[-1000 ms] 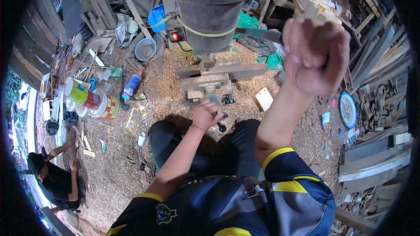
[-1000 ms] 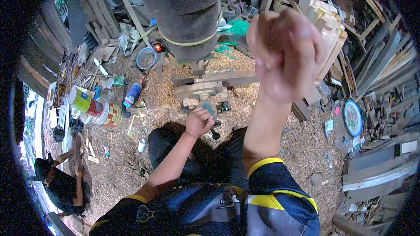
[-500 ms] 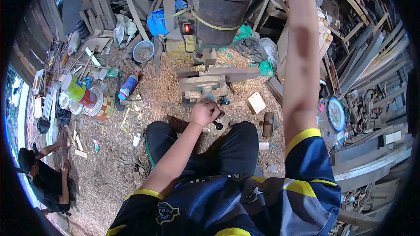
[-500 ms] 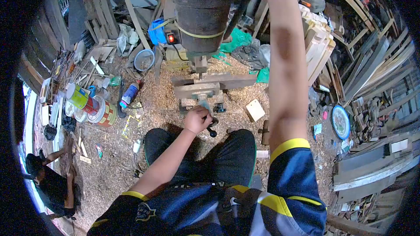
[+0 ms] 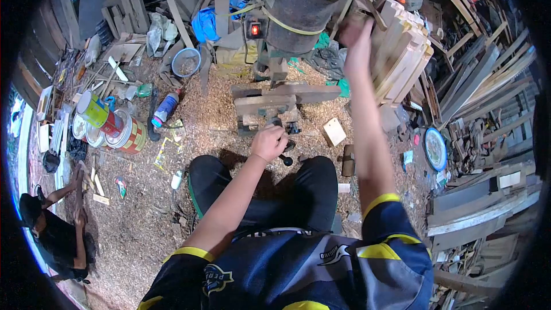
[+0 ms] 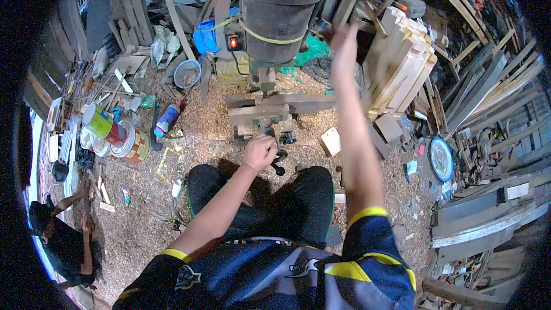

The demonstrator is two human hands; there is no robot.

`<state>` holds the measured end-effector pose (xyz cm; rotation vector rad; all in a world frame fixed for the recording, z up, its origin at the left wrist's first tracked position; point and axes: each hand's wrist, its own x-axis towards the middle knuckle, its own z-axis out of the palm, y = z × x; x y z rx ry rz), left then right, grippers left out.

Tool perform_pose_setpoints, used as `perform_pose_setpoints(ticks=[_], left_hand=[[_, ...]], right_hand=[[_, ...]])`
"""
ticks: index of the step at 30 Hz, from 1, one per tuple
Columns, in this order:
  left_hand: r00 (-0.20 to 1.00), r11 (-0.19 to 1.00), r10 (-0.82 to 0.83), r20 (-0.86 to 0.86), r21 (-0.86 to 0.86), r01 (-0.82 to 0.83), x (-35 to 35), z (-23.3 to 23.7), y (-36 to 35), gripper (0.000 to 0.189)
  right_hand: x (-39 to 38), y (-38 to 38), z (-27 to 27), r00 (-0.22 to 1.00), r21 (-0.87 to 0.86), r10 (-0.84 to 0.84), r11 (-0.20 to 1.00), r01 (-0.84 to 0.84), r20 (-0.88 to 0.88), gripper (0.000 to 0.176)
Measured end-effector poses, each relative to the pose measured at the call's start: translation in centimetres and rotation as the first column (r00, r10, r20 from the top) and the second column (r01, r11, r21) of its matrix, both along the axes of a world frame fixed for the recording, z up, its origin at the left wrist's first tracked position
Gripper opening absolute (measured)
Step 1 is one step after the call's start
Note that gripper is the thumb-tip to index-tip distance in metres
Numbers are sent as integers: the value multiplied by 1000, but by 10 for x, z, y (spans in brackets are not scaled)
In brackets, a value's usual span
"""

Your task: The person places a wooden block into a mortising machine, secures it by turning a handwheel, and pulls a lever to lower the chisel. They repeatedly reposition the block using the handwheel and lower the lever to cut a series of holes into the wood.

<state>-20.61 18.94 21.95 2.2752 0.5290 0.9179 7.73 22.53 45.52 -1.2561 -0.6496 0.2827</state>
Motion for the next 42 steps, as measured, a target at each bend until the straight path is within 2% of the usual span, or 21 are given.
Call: perform_pose_setpoints(ticks=[1,2,3,4,5,6,7,10,12,13,17,19,20,24,30,34,35,37,39,41,42], left_hand=[[1000,1000,13,17,15,-13,-1,-2,-2,17],[999,999,28,38,33,-29,1,-2,-1,20],[999,999,26,33,22,-27,0,-1,-1,22],[999,1000,20,32,17,-21,-1,1,-3,22],[1000,1000,21,6,24,-21,-2,3,-2,21],[1000,999,22,-22,29,-21,-2,3,-2,21],[1000,1000,4,2,15,-4,-3,0,-1,21],[996,999,25,81,24,-27,-1,-3,-2,20],[998,999,24,57,20,-26,-3,-6,-1,24],[999,1000,19,34,8,-19,-5,-4,-1,25],[1000,999,12,14,-48,-11,-10,-1,-4,27],[997,999,36,66,-8,-36,-7,-7,-1,27],[997,999,37,64,-4,-37,-8,-10,2,27],[999,999,28,30,-27,-27,-8,-6,-1,25],[998,998,65,7,16,-65,-7,-3,-1,20],[994,992,111,12,55,-111,-5,-5,-3,17],[991,990,120,51,65,-123,-4,-7,-3,17],[991,989,136,1,54,-136,-4,-3,-5,17],[988,987,151,-29,63,-149,-3,-1,-6,20],[989,984,149,2,94,-148,-1,-2,-6,22],[988,982,151,27,114,-153,-1,-2,-6,24]], right_hand=[[-17,-25,-55,998,44,37,998,-34,-60,73],[-28,-51,-120,1000,33,-8,999,8,-23,70],[-58,-80,-168,995,-106,-99,989,101,23,69],[-59,-103,-238,995,-196,-94,976,96,20,68],[-100,-118,-244,985,-198,-103,977,74,-139,65],[-111,-133,-280,989,-263,-142,957,124,-50,61],[-127,-143,-281,983,-308,-158,943,123,-91,59],[-151,-131,-310,930,-156,-320,943,294,-183,62],[-184,-111,-325,911,-282,-405,885,370,-78,65],[-202,-111,-297,933,-328,-327,907,265,-149,67],[-205,-116,-307,909,-257,-364,916,309,-204,62],[-195,-124,-310,902,-134,-371,928,349,-222,57],[-195,-130,-308,866,-168,-391,920,355,-311,56],[-218,-113,-312,904,-236,-396,905,355,-158,59],[-182,-123,-316,914,-163,-345,935,315,-211,57],[-135,-116,-206,975,-133,-217,969,209,-47,52],[-115,-103,-183,983,-12,-166,986,168,81,47],[-93,-82,-106,983,60,-123,991,115,138,43],[-54,-52,-38,954,206,-39,978,-25,298,40],[-35,-22,41,920,333,-106,943,-28,378,36],[-33,-8,79,941,386,-145,922,17,305,36]])
